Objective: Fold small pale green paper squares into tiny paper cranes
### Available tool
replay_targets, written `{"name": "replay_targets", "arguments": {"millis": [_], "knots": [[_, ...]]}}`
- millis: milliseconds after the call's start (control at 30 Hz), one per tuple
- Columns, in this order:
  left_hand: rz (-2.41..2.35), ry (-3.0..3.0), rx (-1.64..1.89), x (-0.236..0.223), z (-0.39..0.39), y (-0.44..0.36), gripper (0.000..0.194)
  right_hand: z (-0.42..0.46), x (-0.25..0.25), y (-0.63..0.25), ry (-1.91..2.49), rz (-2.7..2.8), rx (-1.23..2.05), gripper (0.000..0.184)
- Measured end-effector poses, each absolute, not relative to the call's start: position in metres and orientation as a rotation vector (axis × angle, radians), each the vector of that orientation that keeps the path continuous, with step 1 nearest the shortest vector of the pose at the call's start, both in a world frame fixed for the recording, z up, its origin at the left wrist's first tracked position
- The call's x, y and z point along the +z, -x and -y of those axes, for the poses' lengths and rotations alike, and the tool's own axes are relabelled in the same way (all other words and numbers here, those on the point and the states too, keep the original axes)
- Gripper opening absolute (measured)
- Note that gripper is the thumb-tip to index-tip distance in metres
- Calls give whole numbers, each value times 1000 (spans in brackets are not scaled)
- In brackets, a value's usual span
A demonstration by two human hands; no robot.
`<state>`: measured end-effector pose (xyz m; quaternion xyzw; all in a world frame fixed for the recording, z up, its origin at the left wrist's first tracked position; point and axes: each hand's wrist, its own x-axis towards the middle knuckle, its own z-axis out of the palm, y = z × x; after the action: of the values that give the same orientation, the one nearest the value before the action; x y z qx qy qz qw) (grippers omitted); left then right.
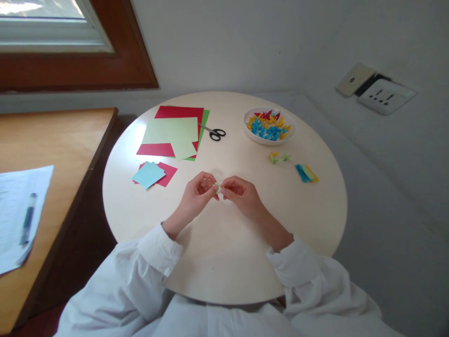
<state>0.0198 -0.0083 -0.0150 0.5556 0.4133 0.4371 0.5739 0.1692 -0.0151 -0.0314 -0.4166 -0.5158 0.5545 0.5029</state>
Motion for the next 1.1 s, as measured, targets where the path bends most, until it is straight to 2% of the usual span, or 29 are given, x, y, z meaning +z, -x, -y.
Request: {"name": "replay_targets", "arguments": {"millis": [333,700,1100], "knots": [[-940,-1362,965,-10,10,-20,20,14,-29,-172,992,1304,1418,18],[-1005,-1339,1094,-15,12,-23,23,14,-31,-171,1048,1271,1162,11],[-1073,-1410,1218,-27,12,-26,11,18,-37,-164,1034,1268,1028,10]]}}
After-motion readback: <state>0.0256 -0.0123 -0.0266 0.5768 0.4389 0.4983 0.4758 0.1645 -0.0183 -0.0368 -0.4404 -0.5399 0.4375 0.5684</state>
